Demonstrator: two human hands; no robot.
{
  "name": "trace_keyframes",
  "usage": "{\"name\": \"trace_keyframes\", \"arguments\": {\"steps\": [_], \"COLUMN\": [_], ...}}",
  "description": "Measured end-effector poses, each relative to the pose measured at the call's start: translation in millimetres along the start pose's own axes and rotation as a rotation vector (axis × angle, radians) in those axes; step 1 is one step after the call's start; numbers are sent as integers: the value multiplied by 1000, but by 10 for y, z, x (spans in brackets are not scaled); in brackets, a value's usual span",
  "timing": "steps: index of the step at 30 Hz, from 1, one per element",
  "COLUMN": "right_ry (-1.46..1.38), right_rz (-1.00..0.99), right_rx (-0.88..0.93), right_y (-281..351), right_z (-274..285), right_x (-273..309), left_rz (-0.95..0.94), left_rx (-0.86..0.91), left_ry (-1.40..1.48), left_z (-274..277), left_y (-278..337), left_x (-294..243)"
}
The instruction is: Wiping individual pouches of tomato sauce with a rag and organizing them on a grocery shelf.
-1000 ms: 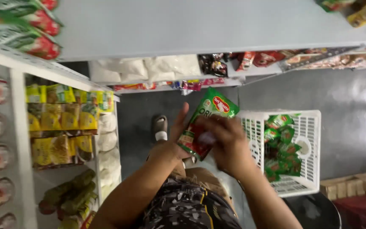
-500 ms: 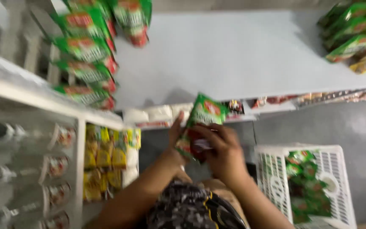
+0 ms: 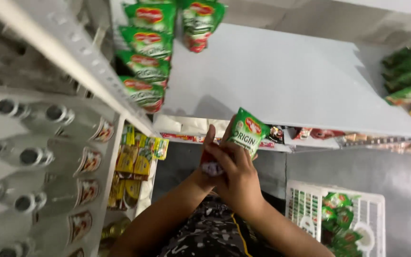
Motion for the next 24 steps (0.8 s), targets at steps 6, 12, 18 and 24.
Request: {"name": "trace_keyframes", "arguments": {"steps": [6,12,18,24], "right_ry": [218,155,69,49], "right_rz": [167,-150,240,51], "right_rx": [-3,-102,140,78], "right_y": [278,9,143,-109], "right_z": [151,523,591,816], "right_x": [-275,-1074,-818,-1753], "left_rz": [6,19,118,-61], "left_rx": [-3,-578,18,-65], "left_ry": [282,-59,93,76], "left_z": [544,301,342,581], "left_y": [-33,-231,-548,-636], "left_x": [-270,274,440,706]}}
Point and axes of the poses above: each hand's wrist, its own y-axis away from the middle knuckle, its own z-axis out of the back of the hand, x = y × z, the point moved 4 cm from there along -y, towards the middle knuckle, and after that the axes turned 4 degrees about y, right-handed, at the moved point
